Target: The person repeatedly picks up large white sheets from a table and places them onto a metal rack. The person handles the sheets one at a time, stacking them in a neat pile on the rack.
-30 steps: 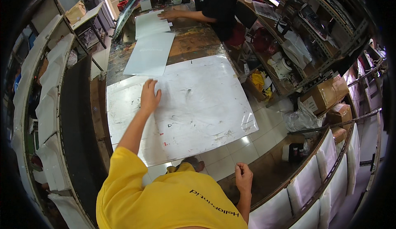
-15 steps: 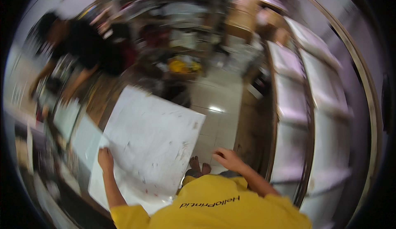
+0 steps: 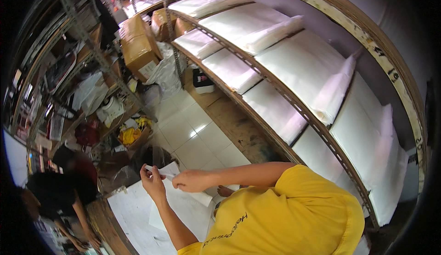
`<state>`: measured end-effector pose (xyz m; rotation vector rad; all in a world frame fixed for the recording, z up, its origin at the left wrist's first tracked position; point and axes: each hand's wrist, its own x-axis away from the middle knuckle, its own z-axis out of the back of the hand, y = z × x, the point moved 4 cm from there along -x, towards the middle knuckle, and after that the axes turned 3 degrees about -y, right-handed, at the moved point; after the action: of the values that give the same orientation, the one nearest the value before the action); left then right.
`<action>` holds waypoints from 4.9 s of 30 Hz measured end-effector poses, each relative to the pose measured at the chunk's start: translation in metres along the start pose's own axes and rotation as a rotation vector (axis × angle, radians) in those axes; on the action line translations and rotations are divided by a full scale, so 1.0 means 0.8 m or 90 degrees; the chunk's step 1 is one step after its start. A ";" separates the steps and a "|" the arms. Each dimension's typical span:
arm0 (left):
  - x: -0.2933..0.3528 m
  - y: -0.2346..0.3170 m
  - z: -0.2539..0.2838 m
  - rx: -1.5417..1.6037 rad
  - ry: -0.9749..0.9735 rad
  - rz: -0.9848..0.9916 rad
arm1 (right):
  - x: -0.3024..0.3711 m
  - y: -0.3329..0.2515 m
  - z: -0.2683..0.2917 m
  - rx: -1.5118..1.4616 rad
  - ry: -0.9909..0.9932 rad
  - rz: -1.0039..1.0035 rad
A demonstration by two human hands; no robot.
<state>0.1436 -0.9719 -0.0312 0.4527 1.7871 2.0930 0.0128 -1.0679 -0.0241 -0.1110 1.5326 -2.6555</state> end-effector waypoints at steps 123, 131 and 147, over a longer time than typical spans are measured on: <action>0.150 -0.071 0.291 -0.525 0.198 -0.049 | 0.002 0.007 -0.030 -0.253 -0.054 -0.053; 0.043 -0.030 0.040 -0.135 0.001 0.045 | 0.010 -0.021 -0.049 0.057 -0.010 0.052; 0.088 -0.112 0.109 -0.026 0.073 0.054 | 0.392 -0.081 0.419 0.122 0.746 -0.276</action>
<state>0.1260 -0.8506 -0.1052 0.4127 1.8139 2.2505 -0.2678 -1.3551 0.2074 1.5240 1.4861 -3.3861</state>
